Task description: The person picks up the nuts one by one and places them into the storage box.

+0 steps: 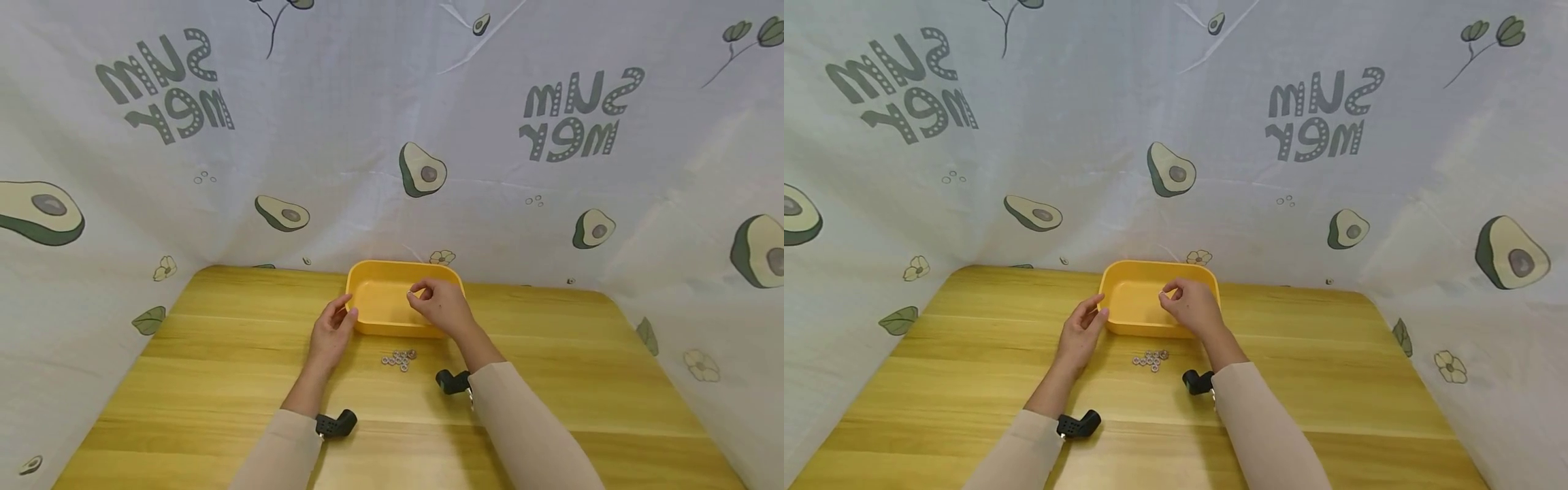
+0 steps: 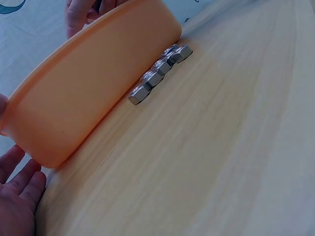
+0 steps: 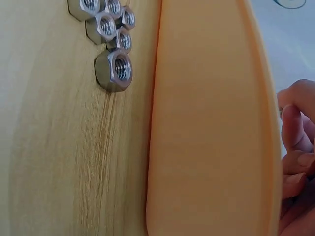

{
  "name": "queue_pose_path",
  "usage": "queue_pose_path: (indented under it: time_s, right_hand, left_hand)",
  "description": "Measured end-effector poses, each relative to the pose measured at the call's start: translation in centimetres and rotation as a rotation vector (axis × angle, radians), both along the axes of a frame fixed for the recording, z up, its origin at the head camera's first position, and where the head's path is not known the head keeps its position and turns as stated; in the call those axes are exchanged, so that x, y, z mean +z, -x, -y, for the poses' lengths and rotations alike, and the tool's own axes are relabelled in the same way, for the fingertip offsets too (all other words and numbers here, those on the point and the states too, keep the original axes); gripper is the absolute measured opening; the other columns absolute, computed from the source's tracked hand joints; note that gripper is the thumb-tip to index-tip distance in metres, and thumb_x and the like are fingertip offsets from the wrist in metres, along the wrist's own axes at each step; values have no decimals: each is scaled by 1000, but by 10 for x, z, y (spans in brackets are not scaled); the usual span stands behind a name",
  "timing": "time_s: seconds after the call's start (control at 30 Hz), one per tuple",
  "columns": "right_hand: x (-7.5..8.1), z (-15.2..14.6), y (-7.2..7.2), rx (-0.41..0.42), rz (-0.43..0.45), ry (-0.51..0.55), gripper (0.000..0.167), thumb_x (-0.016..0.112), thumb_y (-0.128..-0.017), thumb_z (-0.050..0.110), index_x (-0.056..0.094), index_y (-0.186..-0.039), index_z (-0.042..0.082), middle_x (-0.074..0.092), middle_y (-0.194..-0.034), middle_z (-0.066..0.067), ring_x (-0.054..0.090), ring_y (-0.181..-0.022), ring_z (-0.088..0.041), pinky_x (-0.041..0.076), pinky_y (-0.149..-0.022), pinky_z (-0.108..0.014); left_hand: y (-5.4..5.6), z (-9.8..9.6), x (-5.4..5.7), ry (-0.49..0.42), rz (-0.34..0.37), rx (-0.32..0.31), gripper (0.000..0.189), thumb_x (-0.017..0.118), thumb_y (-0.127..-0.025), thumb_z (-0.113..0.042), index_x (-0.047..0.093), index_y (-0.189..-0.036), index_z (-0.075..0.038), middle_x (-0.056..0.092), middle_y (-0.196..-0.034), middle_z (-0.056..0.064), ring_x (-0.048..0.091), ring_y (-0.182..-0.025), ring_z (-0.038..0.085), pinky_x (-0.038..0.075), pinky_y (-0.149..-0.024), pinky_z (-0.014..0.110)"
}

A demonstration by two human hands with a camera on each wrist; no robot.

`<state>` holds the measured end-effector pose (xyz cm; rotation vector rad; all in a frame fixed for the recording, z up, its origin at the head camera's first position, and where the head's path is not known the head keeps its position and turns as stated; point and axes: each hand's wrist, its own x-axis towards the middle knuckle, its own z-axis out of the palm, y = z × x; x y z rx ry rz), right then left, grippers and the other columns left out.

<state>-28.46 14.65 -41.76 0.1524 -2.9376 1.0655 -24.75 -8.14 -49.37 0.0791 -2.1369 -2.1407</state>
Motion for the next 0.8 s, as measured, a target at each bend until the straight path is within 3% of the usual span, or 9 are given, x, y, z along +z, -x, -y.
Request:
queue_pose_path:
  time_s: [0.2,0.37,0.6,0.8]
  right_hand:
    - [-6,2,18,29,69,-20,20,73,-93,29,74,-103,12,65,-81,-5,53,-61,-17,44,-55,-26]
    - [-14,3,29,37,126,-58,17,73,-93,28,75,-99,11,70,-91,-6,57,-71,-20,46,-63,-27]
    - [-24,5,37,19,193,-99,16,74,-92,26,76,-95,11,69,-95,-6,59,-81,-22,47,-68,-28]
    - [-26,7,41,26,179,-136,19,71,-92,26,76,-100,10,71,-102,-7,60,-88,-23,50,-77,-31]
  left_hand:
    - [0,-1,-2,0,4,10,42,65,-101,-22,60,-141,-11,54,-151,13,51,-139,34,43,-116,50]
    - [0,-2,-2,5,2,9,42,66,-100,-22,60,-141,-11,54,-151,13,51,-140,35,43,-116,50]
    - [-1,-3,-1,12,-11,4,42,65,-101,-23,60,-141,-11,54,-151,13,52,-139,36,44,-115,51]
    - [1,0,-3,10,-23,5,42,65,-101,-23,60,-141,-11,52,-153,14,50,-142,37,41,-118,51]
